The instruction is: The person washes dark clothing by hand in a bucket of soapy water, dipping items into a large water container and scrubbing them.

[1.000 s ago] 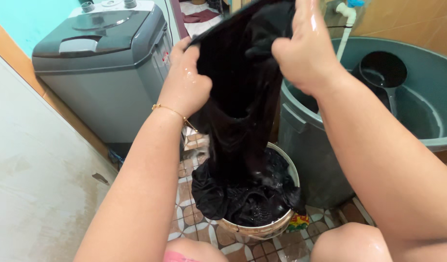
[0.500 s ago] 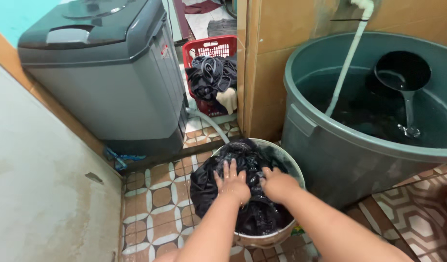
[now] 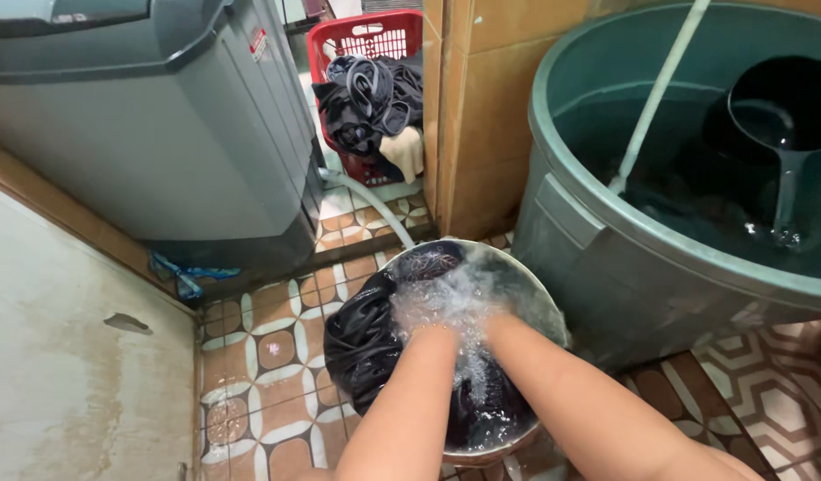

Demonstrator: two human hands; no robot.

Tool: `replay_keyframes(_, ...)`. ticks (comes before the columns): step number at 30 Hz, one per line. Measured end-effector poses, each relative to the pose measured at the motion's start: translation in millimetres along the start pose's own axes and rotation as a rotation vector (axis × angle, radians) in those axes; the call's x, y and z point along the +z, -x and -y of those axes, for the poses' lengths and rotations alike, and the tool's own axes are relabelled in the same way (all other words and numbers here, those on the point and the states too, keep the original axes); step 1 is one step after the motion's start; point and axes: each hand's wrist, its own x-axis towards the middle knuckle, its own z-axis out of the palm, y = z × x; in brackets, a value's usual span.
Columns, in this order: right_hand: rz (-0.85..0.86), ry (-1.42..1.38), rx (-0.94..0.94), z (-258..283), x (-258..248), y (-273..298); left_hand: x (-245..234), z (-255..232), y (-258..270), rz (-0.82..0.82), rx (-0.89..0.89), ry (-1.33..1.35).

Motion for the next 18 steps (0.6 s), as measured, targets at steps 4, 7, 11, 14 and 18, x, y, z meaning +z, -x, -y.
replay_keyframes(4,0.052,0.015,-0.047,3.6,-17.2,23.6,-11.2,7.6,13.5,-0.048,0.056,-0.061)
replay_keyframes(7,0.134,0.08,-0.068,3.4,-48.4,72.7,-33.3,18.5,31.4,0.001,0.114,0.012)
replay_keyframes(11,0.095,-0.103,-0.084,20.2,-126.2,142.6,-98.1,77.0,47.4,0.038,0.149,0.229)
replay_keyframes(14,0.079,-0.725,-0.275,36.4,-188.0,182.0,-126.8,83.0,61.3,-0.379,0.34,0.669)
replay_keyframes(18,-0.116,-0.589,-0.478,80.7,-190.0,212.7,-156.8,30.9,112.5,-0.336,0.547,1.146)
